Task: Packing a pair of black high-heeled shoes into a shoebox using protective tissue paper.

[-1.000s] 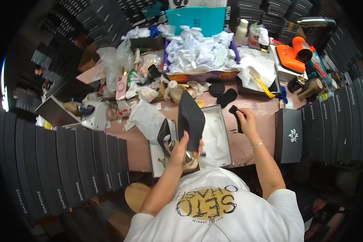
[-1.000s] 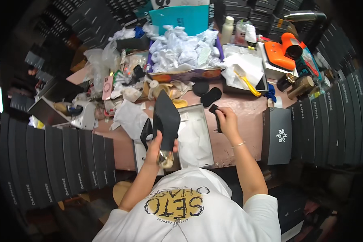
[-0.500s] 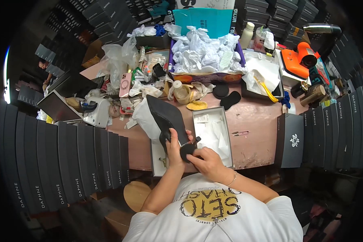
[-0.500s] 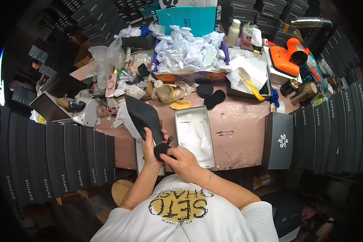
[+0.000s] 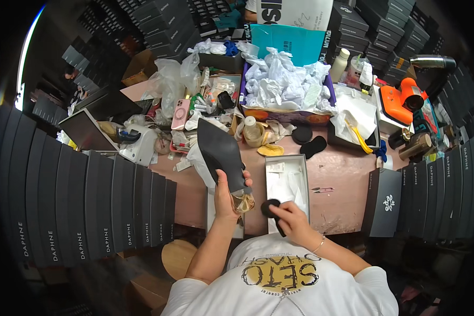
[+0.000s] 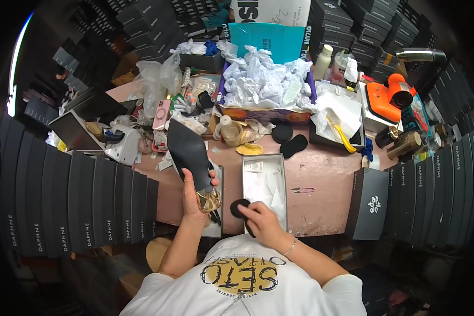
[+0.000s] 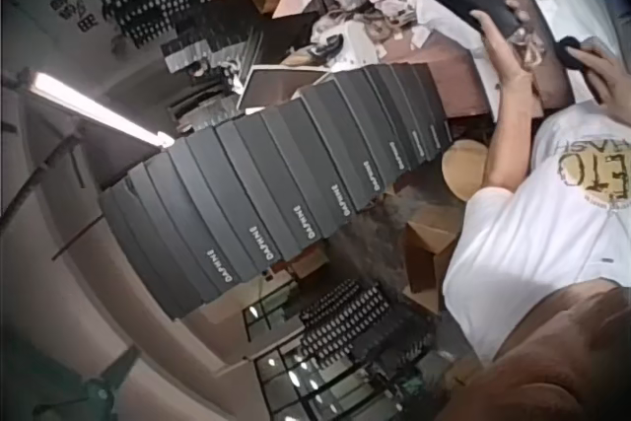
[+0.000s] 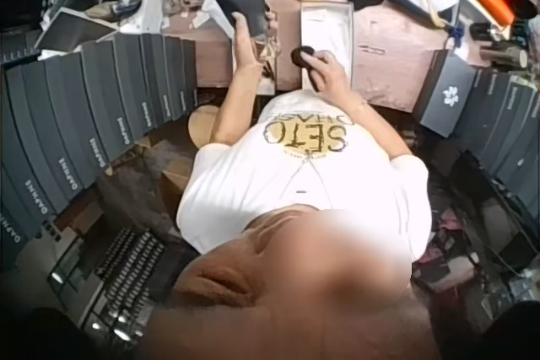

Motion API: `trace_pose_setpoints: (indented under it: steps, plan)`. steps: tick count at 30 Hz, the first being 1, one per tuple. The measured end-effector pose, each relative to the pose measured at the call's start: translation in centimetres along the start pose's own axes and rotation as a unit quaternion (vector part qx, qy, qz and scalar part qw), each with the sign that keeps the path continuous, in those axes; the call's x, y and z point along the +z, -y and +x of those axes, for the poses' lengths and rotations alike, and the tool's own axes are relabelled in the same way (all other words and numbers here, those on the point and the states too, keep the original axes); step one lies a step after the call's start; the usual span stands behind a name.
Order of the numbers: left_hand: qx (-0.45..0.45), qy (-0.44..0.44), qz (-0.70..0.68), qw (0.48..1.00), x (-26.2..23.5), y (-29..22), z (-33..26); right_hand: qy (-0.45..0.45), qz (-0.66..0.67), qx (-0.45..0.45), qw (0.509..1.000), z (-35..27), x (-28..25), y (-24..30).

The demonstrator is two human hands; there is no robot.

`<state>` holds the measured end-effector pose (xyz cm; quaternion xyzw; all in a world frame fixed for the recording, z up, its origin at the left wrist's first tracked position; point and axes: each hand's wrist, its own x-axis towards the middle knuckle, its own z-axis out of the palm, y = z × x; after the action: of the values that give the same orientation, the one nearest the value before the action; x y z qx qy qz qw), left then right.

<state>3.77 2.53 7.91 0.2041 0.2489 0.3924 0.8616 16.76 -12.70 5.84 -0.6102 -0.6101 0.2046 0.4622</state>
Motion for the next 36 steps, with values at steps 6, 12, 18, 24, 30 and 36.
trace_pose_setpoints:
  steps: [6,12,18,24,30,36]
  plan:
    - [-0.097,0.059,0.067,0.991,-1.4,1.1,0.2,0.118,0.074,-0.102,0.985,6.1,-1.3,2.0]
    - [-0.003,0.059,-0.143,0.988,0.0,-2.6,1.3,0.041,0.105,0.053,0.992,-0.5,-1.0,-1.0]
    - [-0.045,0.086,-0.206,0.974,-1.3,0.7,1.7,0.035,0.038,-0.075,0.996,6.7,-0.2,4.6]
    - [-0.067,0.104,-0.338,0.933,-2.1,-0.8,2.7,0.166,0.104,-0.099,0.975,1.1,1.5,3.5]
    - [-0.036,-0.004,-0.114,0.993,-1.1,0.3,1.2,-0.008,0.024,-0.069,0.997,5.9,1.8,4.2]
    - [0.066,-0.098,0.191,0.974,-3.3,-1.0,1.7,-0.012,0.090,0.075,0.993,-0.1,0.4,0.4]
